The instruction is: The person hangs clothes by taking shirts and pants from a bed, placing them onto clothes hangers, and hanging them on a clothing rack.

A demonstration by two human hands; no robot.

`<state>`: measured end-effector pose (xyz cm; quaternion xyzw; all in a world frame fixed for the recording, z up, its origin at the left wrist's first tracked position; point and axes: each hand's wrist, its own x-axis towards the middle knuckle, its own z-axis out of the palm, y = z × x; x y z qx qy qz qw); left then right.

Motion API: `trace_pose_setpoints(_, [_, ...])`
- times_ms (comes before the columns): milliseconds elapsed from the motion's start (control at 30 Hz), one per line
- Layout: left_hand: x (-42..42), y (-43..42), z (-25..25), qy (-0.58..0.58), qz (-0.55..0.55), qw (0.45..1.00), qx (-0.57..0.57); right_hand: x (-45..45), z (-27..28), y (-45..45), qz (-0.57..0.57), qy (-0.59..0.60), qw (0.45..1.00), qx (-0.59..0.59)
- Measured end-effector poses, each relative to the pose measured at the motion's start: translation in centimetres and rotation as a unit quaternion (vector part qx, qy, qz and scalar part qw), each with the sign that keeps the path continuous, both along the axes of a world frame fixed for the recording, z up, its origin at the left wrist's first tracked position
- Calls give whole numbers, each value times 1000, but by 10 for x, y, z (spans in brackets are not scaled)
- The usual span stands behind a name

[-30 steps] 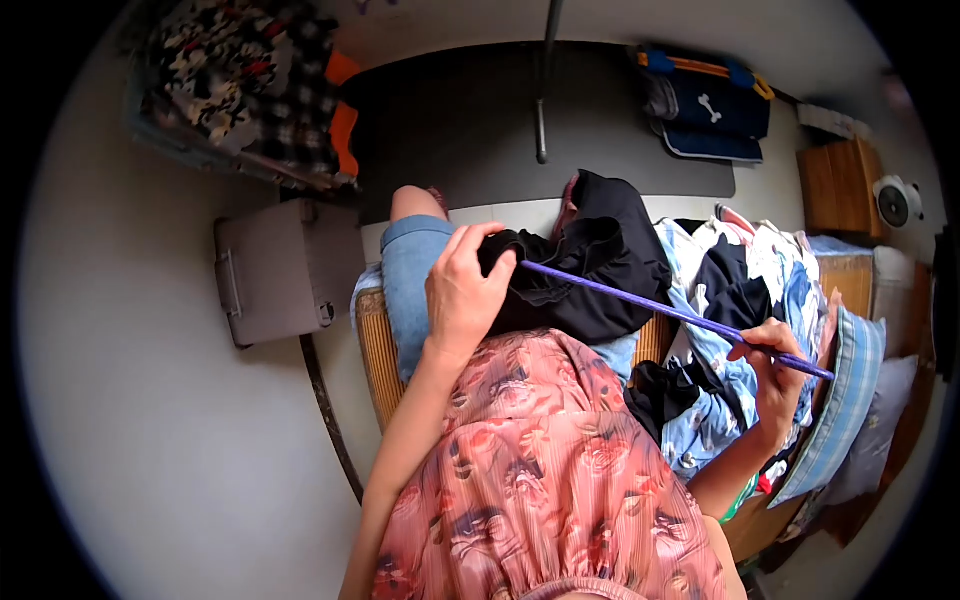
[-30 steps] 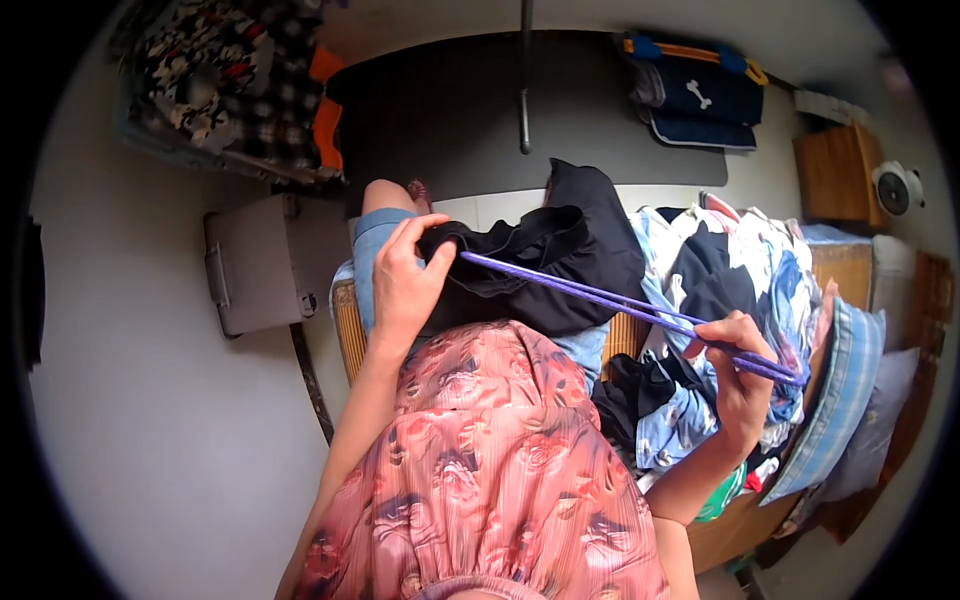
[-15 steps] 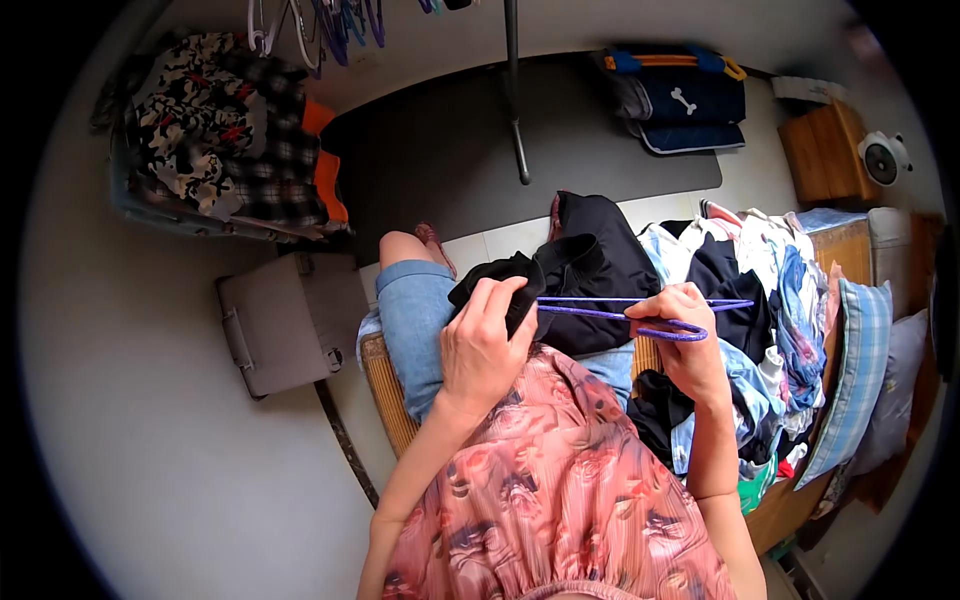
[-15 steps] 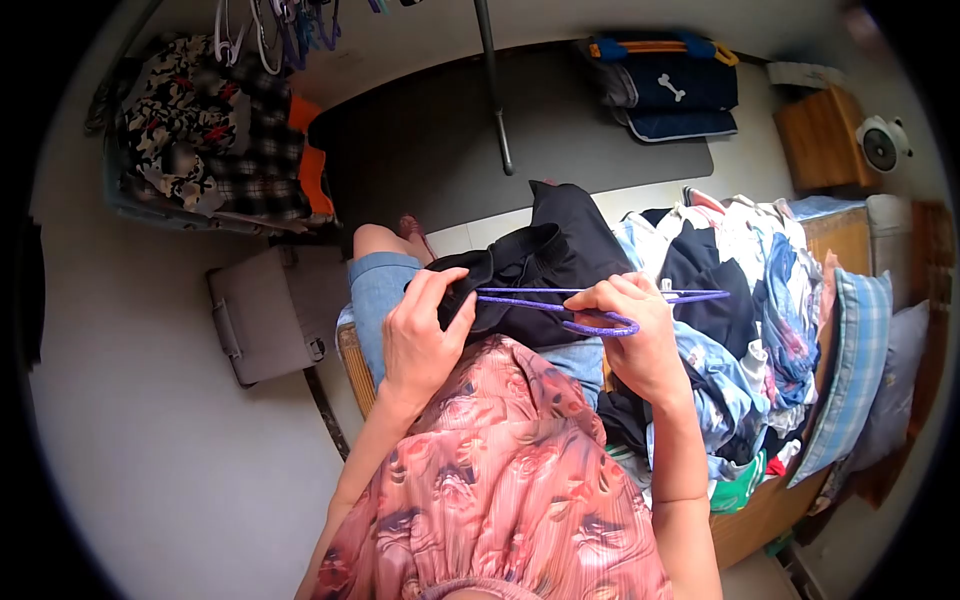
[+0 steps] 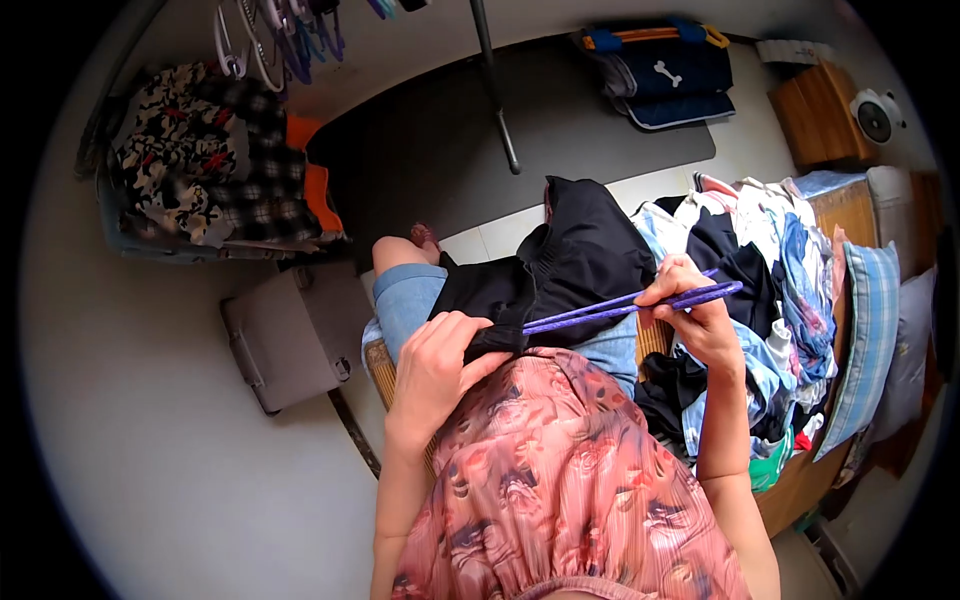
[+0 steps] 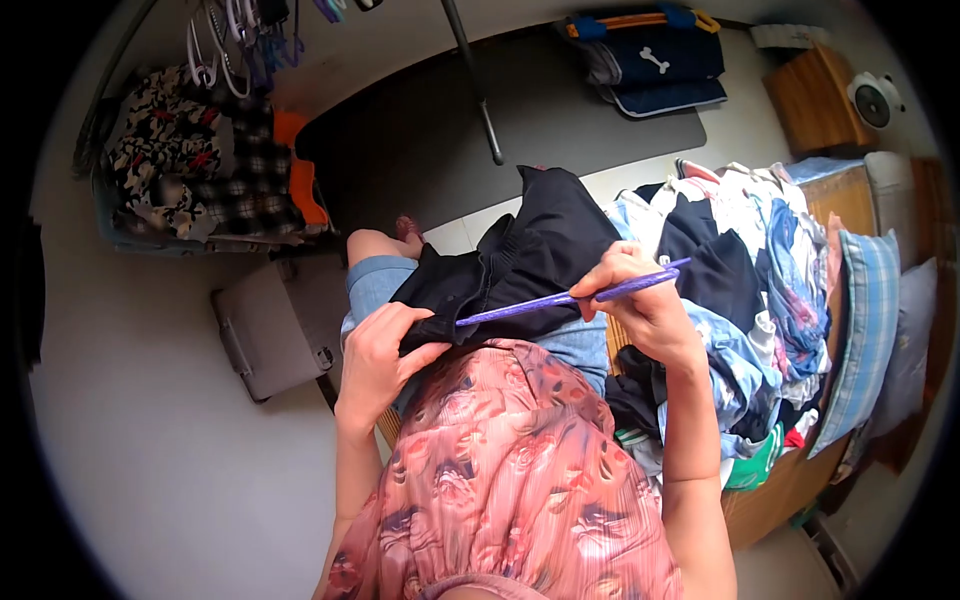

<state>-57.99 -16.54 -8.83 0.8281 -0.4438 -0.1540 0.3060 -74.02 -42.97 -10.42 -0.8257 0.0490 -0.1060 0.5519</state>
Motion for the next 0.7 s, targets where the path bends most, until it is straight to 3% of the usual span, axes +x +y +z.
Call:
trace_pose_setpoints(400, [-18,-30,5,17,-43,997,-65,42,25,8,125,22,991,-47])
trace_pose_setpoints(533, [-14,-29,1,24,-17,997,-70,54,17,20,68,-47,991,-104])
trace_pose_setpoints(600, [-6,-24,1,43,26,995,-91,61,13,36,-122,-126,973,-152])
trace_pose_setpoints(667, [3,-17,6,50,82,989,-115,60,12,31,-214,-210,924,-236])
trace_pose_setpoints(700, [7,-13,8,57,104,986,-117,56,11,31,-198,-234,917,-254])
